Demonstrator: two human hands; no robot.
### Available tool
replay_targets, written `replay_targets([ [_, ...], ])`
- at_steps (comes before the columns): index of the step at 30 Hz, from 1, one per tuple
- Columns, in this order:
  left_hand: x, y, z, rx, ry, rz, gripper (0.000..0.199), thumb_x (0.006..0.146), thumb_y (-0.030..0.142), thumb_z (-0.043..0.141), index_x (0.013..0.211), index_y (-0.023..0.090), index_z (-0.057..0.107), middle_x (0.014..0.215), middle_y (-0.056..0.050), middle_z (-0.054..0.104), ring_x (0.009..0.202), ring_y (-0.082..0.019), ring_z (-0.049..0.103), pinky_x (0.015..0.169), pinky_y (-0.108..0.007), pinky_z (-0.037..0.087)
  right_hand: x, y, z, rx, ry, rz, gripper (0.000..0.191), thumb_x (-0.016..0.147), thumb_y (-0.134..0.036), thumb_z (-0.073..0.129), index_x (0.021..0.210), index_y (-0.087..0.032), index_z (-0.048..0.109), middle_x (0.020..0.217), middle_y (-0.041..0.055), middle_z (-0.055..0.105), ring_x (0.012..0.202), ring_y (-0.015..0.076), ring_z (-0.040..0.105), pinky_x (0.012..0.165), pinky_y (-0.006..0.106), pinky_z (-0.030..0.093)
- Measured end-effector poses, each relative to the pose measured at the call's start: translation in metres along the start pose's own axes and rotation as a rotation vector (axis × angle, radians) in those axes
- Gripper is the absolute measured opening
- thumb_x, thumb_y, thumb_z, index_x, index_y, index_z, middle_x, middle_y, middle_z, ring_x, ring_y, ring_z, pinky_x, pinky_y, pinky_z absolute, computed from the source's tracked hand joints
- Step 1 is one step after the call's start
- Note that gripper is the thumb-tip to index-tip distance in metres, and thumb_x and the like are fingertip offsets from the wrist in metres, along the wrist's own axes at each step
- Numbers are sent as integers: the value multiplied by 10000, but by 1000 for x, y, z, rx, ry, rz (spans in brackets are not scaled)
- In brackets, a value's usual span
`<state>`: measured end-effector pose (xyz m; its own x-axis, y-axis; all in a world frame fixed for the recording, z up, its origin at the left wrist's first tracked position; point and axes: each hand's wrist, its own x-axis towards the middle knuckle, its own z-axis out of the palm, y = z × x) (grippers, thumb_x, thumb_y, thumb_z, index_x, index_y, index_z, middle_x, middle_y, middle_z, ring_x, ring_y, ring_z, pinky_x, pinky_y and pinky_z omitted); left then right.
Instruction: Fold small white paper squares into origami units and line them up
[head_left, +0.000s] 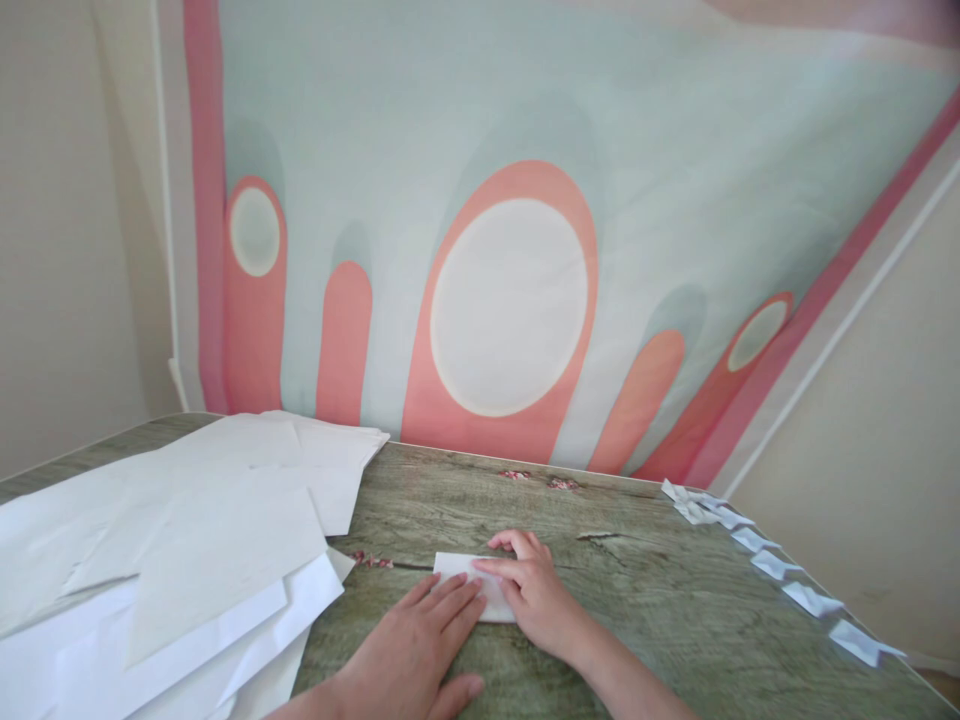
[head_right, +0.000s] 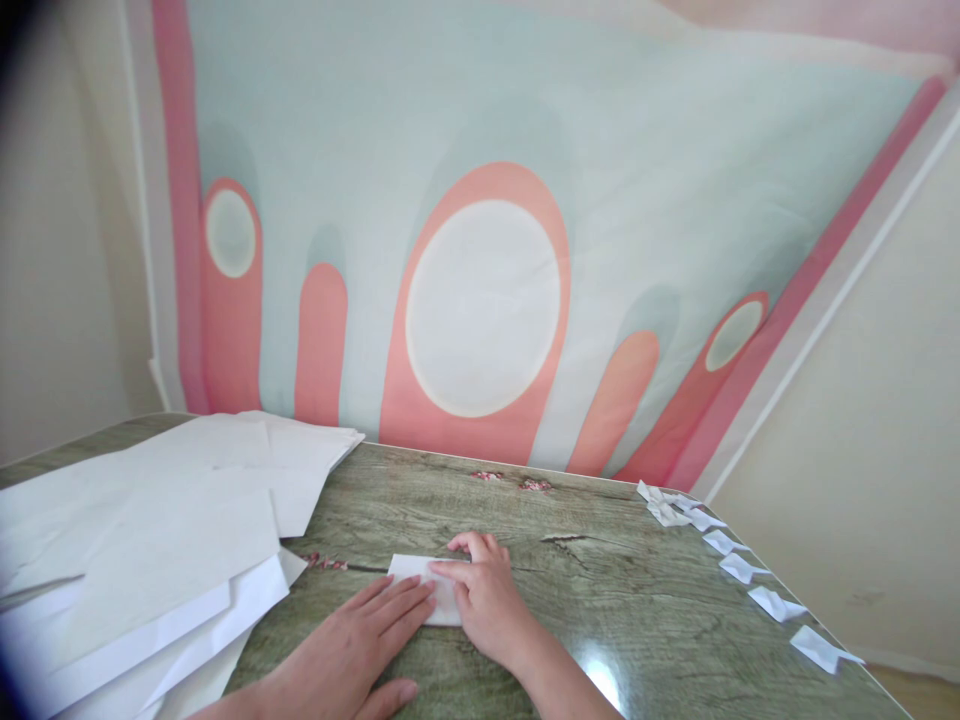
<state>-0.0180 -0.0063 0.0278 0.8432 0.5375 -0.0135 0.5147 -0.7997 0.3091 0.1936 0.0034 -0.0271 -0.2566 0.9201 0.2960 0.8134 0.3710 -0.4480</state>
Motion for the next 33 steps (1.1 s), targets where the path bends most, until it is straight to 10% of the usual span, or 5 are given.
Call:
replay_targets([
  [33,7,0,-3,125,-12,-34,566,845,464,520,1321,167,445,1371,-129,449,1264,-304,393,1065,-457,297,-22,-32,-19,-15,14,-101,446,795,-22,428,1080,-302,628,1129,6,581,1074,196,449,931,365,340],
])
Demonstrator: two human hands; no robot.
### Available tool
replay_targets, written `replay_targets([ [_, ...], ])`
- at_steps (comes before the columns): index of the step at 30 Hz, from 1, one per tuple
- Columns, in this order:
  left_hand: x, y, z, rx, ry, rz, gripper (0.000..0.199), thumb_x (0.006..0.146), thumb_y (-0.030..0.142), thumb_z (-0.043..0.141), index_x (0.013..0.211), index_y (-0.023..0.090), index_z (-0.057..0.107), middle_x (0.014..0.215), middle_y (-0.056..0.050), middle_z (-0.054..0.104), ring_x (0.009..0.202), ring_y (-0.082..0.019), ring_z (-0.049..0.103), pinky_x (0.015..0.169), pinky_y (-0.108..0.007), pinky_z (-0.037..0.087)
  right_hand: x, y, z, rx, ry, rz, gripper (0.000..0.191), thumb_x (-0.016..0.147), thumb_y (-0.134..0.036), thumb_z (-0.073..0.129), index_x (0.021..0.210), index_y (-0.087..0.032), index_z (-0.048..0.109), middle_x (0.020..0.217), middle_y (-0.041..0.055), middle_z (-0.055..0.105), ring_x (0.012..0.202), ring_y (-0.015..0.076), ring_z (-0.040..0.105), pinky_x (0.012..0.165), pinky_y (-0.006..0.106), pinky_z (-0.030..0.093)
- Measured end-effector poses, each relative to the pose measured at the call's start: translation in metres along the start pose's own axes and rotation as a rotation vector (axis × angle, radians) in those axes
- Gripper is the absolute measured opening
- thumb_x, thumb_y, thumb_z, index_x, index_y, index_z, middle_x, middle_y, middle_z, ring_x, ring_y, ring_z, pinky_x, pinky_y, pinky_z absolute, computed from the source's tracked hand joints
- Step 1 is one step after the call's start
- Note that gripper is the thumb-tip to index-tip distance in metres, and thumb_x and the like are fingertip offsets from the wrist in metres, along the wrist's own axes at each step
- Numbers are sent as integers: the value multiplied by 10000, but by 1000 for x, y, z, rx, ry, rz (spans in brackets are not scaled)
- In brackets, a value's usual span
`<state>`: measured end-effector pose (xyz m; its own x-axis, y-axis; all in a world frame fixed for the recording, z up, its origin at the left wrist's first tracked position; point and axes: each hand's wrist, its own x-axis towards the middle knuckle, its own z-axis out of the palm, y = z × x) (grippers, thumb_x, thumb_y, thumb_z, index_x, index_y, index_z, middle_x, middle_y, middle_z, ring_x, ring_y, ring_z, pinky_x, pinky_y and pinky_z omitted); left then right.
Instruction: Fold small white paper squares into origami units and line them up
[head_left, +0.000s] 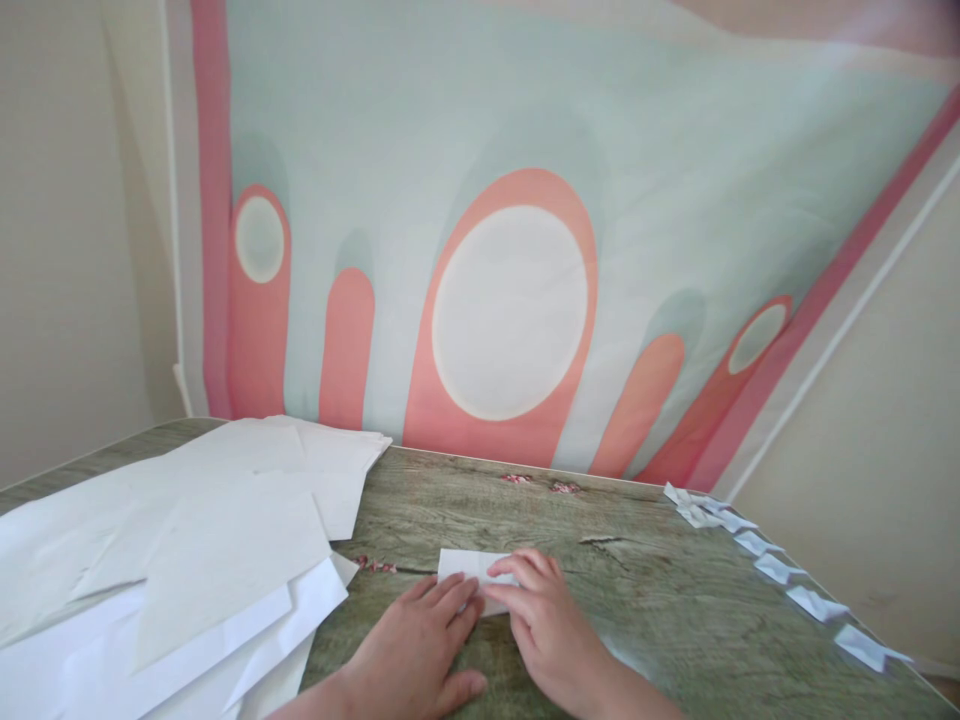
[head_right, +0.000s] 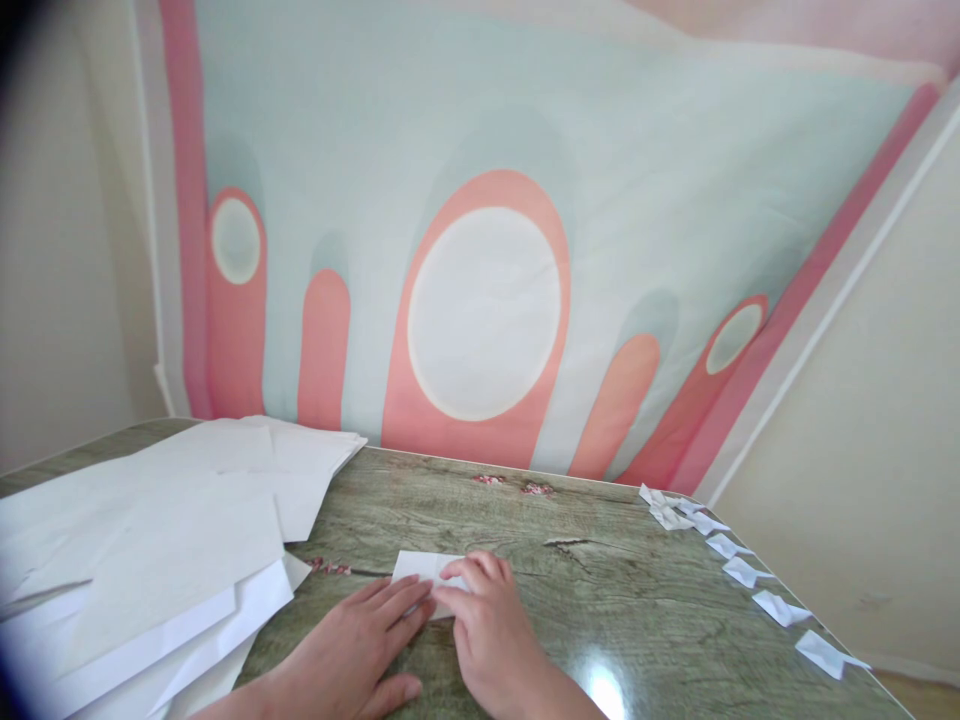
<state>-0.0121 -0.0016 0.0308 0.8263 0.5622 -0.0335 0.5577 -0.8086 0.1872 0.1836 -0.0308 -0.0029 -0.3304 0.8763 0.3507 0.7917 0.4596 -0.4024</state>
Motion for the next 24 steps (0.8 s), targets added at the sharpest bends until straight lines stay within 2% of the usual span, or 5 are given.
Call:
replay_targets([
  [2,1,-3,3,-13,30,8,555,844,461,522,1317,180,447,1366,-119,457,1266,-294,391,1071,-449,287,-8,-3,8,-69,-7,-45,382,805,-50,455,1081,-259,617,1057,23,616,1019,199,477,917,361,344],
  [6,0,-6,8,-24,37,29,542,856,464,501,1335,221,424,1388,-103,431,1280,-291,370,1079,-465,253,-19,-1,21,-162,45,-74,332,822,-82,482,1109,-208,593,1044,56,627,994,214,499,924,376,332],
  [13,-1,3,-2,14,49,-30,578,829,542,494,1297,205,474,1307,-123,504,1203,-330,438,1010,-503,320,-19,0,21,-180,62,-102,265,866,-136,490,1103,-201,590,1028,68,619,1001,227,494,933,388,329],
  [17,-2,5,-4,30,58,-17,601,821,574,481,1267,172,507,1253,-137,545,1165,-327,471,1011,-503,310,-20,2,26,-233,77,-134,267,891,-178,484,1143,-196,571,1031,88,614,1055,249,476,961,423,304],
  [24,-3,4,-6,61,46,0,628,829,595,450,1264,146,512,1294,-155,522,1186,-336,461,1022,-508,280,-21,4,30,-298,54,-133,267,886,-207,527,1150,-209,564,1032,86,613,1113,252,453,990,429,276],
])
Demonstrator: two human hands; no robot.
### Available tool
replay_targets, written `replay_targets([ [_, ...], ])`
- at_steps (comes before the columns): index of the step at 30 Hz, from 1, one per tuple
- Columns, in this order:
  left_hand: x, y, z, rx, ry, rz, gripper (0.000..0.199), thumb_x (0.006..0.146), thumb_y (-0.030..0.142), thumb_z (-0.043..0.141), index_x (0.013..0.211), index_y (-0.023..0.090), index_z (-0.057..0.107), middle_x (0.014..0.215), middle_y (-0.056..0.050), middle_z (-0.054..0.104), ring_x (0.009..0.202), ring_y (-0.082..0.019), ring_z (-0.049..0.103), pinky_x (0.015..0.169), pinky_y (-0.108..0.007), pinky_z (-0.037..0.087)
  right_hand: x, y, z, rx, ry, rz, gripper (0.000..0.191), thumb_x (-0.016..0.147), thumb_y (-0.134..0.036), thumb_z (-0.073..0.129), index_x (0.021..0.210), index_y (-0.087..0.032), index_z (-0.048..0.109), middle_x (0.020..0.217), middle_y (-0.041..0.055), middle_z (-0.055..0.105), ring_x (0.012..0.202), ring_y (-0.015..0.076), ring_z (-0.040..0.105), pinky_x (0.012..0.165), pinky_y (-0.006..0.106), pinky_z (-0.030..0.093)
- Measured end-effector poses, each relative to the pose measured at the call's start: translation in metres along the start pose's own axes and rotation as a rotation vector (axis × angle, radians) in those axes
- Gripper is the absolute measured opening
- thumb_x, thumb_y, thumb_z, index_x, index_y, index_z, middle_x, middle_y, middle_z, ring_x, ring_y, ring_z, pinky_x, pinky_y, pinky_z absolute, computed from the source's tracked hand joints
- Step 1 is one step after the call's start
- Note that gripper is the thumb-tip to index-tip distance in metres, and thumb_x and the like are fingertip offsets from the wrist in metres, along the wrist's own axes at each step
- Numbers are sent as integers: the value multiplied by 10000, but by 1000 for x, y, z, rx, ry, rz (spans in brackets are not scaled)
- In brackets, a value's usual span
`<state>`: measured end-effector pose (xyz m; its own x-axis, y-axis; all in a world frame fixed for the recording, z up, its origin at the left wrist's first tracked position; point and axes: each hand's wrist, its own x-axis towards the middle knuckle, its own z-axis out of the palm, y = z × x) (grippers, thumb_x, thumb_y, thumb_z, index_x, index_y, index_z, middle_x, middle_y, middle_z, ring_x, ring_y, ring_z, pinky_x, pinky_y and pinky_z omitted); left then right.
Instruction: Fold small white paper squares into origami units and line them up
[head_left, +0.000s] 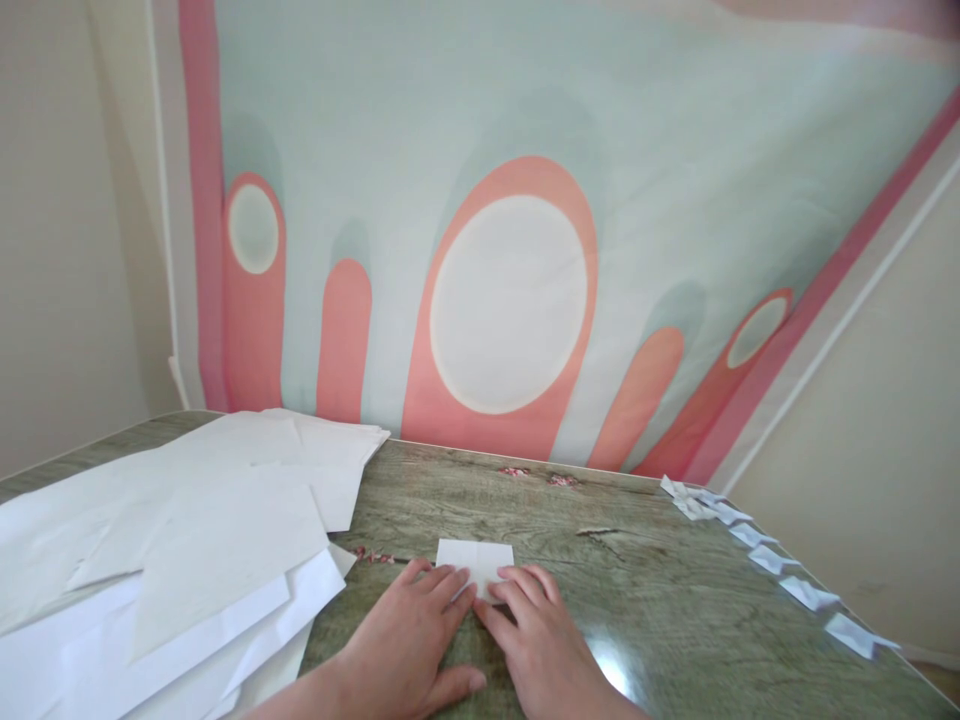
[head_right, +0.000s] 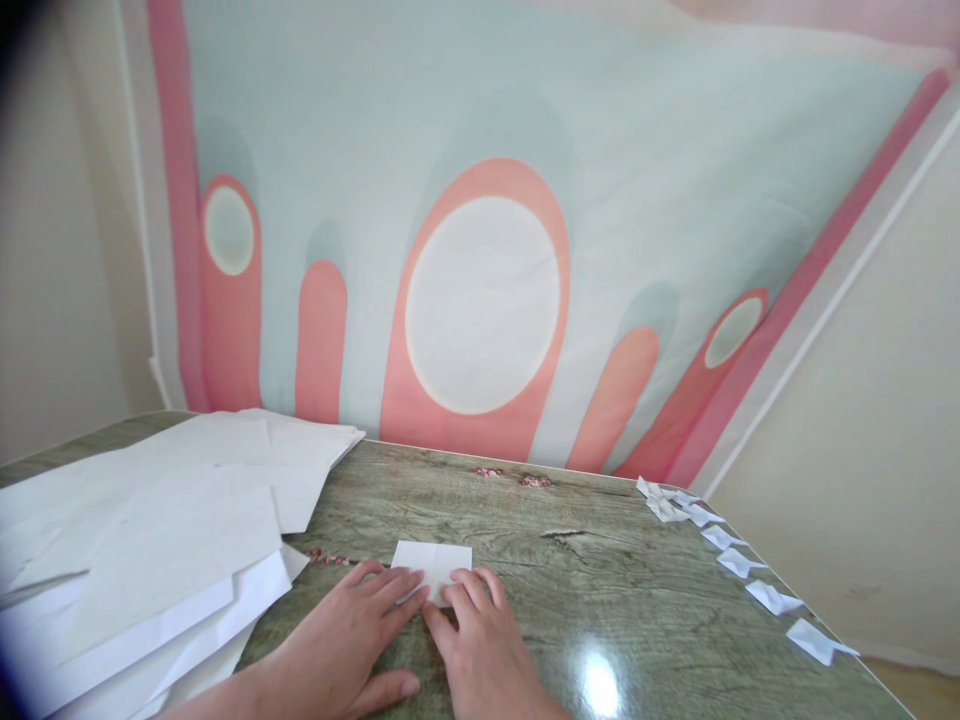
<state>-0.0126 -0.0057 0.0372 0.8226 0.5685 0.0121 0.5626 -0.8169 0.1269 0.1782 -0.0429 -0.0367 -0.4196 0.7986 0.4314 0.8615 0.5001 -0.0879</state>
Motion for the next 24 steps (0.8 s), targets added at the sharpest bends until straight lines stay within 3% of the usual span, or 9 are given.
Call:
replay_targets([
  [6,1,-3,6,20,-4,0,628,848,587,423,1280,136,492,1296,-154,520,1199,-324,451,1019,-504,280,-3,5,-1,-45,-19,-1,224,878,-234,555,1097,-207,597,1029,58,620,1123,229,450,1015,417,241],
  [10,0,-8,15,6,42,3,605,864,591,384,1297,178,473,1326,-123,499,1208,-303,444,1031,-487,261,-2,6,-11,-113,-50,23,127,862,-210,581,961,-183,656,938,51,633,1104,220,466,987,382,272],
  [17,-1,-8,13,15,30,2,596,867,586,383,1299,184,470,1343,-121,484,1209,-301,446,1029,-476,263,-3,13,-19,-253,-85,73,87,794,-106,627,769,-153,696,830,64,649,968,223,521,857,344,355],
  [21,-2,-10,16,7,35,8,614,866,599,373,1313,185,451,1344,-125,481,1227,-295,429,1033,-479,255,-8,20,-20,-252,54,113,144,767,-52,597,729,-157,689,833,60,661,936,220,528,909,370,317],
  [24,-2,-11,19,7,35,15,632,863,611,362,1316,179,446,1347,-132,475,1229,-297,427,1034,-483,251,-8,17,-18,-204,200,116,213,810,-68,527,936,-167,668,969,58,663,993,217,514,952,383,288],
])
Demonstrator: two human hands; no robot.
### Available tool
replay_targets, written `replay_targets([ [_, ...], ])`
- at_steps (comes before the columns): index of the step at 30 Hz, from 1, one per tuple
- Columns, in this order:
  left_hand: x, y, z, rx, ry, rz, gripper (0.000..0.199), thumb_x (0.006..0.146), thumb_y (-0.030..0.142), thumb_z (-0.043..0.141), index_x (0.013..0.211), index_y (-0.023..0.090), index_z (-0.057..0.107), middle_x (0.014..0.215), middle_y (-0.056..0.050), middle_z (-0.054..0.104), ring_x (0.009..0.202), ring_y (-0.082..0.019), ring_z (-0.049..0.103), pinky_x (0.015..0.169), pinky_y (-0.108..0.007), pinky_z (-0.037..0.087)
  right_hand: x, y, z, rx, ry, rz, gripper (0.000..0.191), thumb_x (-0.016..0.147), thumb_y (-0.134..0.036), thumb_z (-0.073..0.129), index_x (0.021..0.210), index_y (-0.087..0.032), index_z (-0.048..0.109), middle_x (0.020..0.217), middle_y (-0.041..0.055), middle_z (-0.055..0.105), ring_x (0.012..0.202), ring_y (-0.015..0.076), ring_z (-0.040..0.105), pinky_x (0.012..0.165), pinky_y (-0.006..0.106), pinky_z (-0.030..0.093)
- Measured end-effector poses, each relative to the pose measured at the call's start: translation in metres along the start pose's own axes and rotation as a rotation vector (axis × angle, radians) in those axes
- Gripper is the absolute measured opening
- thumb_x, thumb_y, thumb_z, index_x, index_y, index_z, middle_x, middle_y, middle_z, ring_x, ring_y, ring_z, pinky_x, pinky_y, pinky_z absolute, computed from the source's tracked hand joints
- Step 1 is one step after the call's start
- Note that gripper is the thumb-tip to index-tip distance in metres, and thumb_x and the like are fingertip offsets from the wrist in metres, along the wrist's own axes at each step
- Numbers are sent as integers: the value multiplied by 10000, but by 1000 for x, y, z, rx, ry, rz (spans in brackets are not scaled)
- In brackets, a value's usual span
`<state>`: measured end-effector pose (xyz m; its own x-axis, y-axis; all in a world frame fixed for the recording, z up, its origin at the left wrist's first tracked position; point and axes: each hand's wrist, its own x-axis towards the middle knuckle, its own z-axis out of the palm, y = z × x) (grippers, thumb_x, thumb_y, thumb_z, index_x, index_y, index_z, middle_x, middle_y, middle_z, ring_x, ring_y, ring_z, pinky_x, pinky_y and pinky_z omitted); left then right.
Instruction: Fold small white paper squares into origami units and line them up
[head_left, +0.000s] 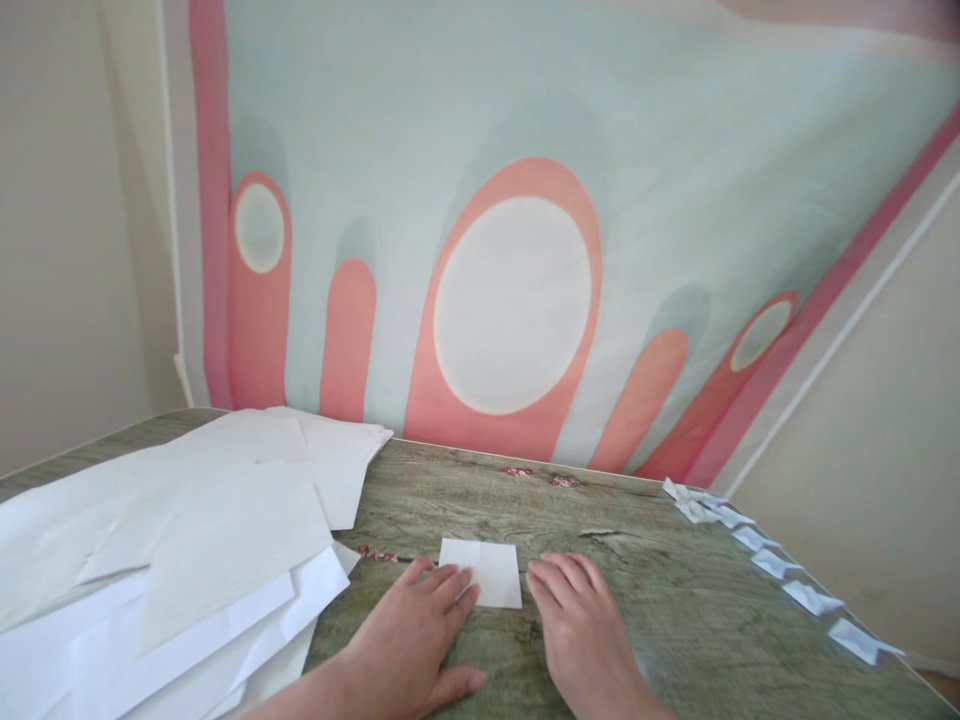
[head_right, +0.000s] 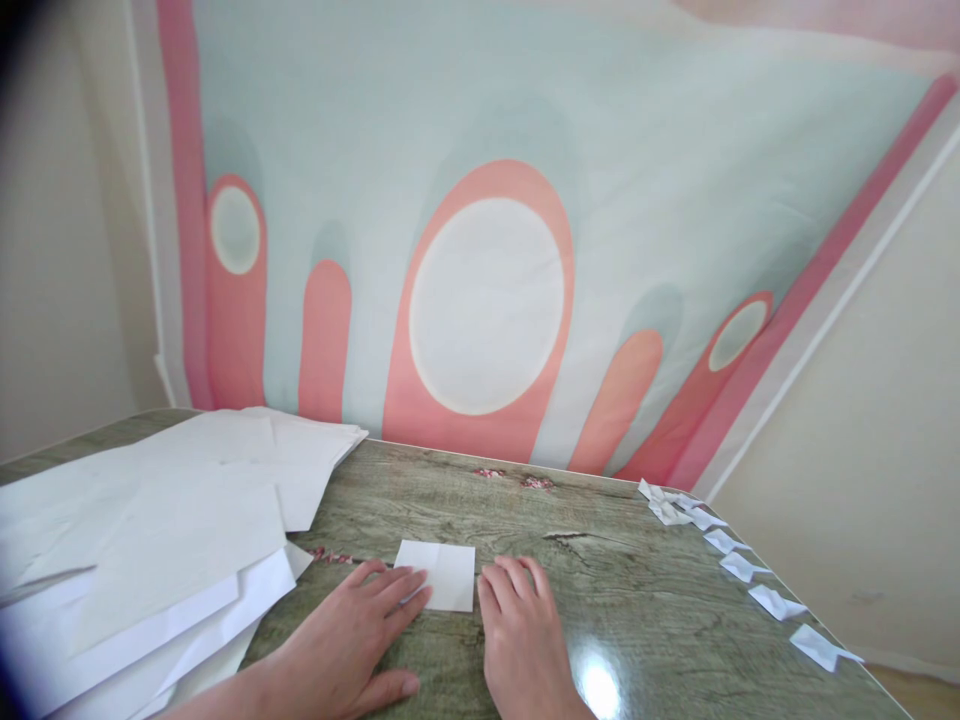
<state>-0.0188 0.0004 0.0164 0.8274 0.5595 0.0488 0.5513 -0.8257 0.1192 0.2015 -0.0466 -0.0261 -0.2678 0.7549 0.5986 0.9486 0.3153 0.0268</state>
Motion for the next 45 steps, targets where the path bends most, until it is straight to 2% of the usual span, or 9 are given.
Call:
replay_targets([
  [3,1,-1,1,2,4,4,641,860,620,354,1311,175,454,1348,-135,473,1230,-305,424,1036,-491,248,-1,-8,6,92,-63,-95,262,868,-131,488,1088,-205,611,1056,46,647,1054,202,493,950,355,307],
  [6,0,0,0,-2,6,8,639,856,624,362,1310,183,455,1347,-136,474,1233,-308,421,1034,-495,255,-2,-14,14,181,-109,-138,245,887,-200,504,1117,-204,590,1055,51,644,1052,208,493,943,349,323],
  [16,1,9,-17,12,-76,-8,595,817,536,533,1322,234,443,1361,-152,454,1237,-341,419,1020,-545,280,-4,-18,18,300,-127,-82,208,884,-217,541,1084,-213,597,1037,32,633,994,191,506,919,345,339],
  [22,1,6,-13,42,-65,-48,488,868,502,472,1278,239,500,1363,-133,458,1257,-313,402,1038,-531,268,-3,-18,19,332,-130,-65,184,900,-222,516,1059,-218,609,1021,40,633,982,199,513,907,363,342],
  [29,-2,1,-4,147,5,-117,439,871,492,478,1175,197,597,1297,-137,530,1251,-295,412,1047,-506,260,-2,-18,19,292,-137,-77,165,889,-213,540,1038,-216,611,1013,32,630,972,183,516,901,352,344],
  [35,-1,6,-10,203,-65,-183,425,857,416,543,1147,114,616,1261,-186,548,1236,-303,432,1029,-483,307,-1,-18,17,262,-120,-83,154,886,-207,547,1025,-224,611,993,19,631,947,168,522,890,348,352],
  [38,-1,8,-12,215,-93,-193,411,858,393,549,1145,108,619,1260,-189,546,1225,-308,446,1021,-472,325,0,-19,16,236,-113,-97,145,889,-205,542,1012,-221,617,982,23,634,937,166,528,876,344,361],
  [45,-2,8,-7,209,-92,-183,466,857,379,550,1192,57,578,1274,-225,517,1218,-322,450,1016,-467,338,-1,-14,14,315,-125,-74,148,884,-188,547,1002,-224,629,990,21,643,942,172,530,895,356,344],
])
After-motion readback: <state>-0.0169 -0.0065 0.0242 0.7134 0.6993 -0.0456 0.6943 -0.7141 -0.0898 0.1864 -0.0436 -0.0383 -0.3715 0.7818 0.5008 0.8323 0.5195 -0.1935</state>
